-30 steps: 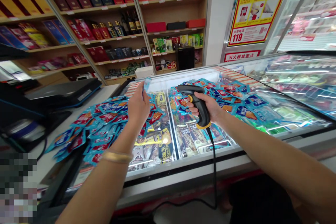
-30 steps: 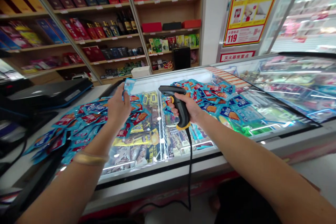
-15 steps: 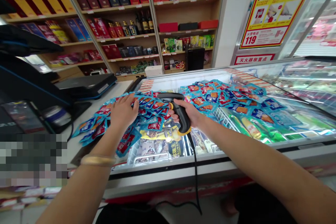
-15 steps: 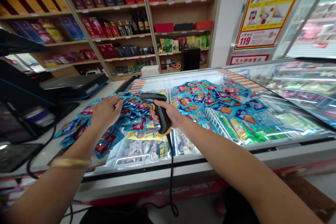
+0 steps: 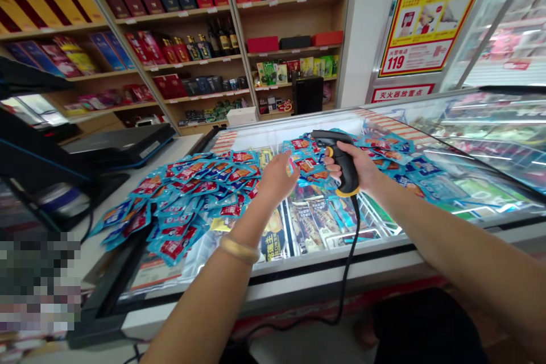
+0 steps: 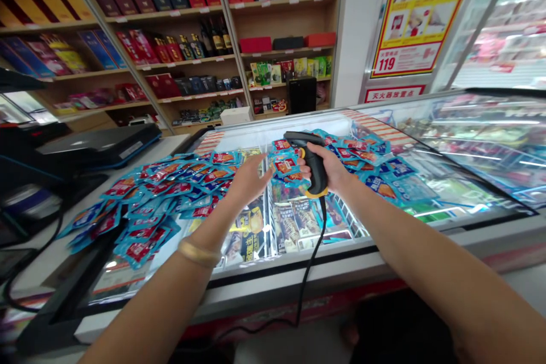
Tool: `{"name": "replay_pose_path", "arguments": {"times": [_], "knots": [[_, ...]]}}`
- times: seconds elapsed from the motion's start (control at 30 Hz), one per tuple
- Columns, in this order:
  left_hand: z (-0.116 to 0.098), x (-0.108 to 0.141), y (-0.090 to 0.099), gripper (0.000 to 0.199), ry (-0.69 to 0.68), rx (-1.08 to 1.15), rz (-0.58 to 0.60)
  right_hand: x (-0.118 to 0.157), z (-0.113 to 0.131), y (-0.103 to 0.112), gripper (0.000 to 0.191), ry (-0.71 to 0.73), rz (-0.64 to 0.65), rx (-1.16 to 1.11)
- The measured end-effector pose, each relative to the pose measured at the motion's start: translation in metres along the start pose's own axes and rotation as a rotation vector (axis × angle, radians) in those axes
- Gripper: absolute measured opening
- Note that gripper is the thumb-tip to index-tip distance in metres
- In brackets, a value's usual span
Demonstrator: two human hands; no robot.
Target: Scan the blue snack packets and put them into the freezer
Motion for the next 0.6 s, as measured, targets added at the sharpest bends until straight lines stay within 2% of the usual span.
{"name": "replay_pose_path", "arguments": {"times": [0.1,0.23,0.4,0.5,0.53,0.6], "knots": [[-0.014,-0.005,-0.036,0.058,0.006,-0.002,0.137,0.009,0.005,0.021,0.016,0.016,-0.027,-0.022],[-0.014,-0.007,-0.054,0.058,0.019,-0.013,0.205,0.009,0.008,0.025,0.017,0.034,-0.026,-0.038],[-0.008,-0.004,-0.051,0.055,-0.001,-0.044,0.193,0.007,0.009,0.016,0.018,0.05,-0.013,0.001],[-0.01,-0.003,-0.048,0.047,-0.05,-0.02,0.156,0.008,0.008,0.013,0.021,0.045,-0.003,0.044],[-0.011,-0.003,-0.044,0.042,-0.059,0.017,0.117,0.009,0.007,0.013,0.022,0.045,-0.004,0.052],[-0.007,-0.005,-0.032,0.033,-0.029,0.164,-0.034,0.009,0.007,0.013,0.022,0.044,-0.01,0.056]]}}
Point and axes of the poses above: each hand's wrist, its own x-axis away from the middle knuckle, its own y-axis out of the back of the hand, z = x × y, the point moved 8 cm from there along -x, towards the middle knuckle, and after that the axes turned 11 degrees about x, right-handed, at the moved point
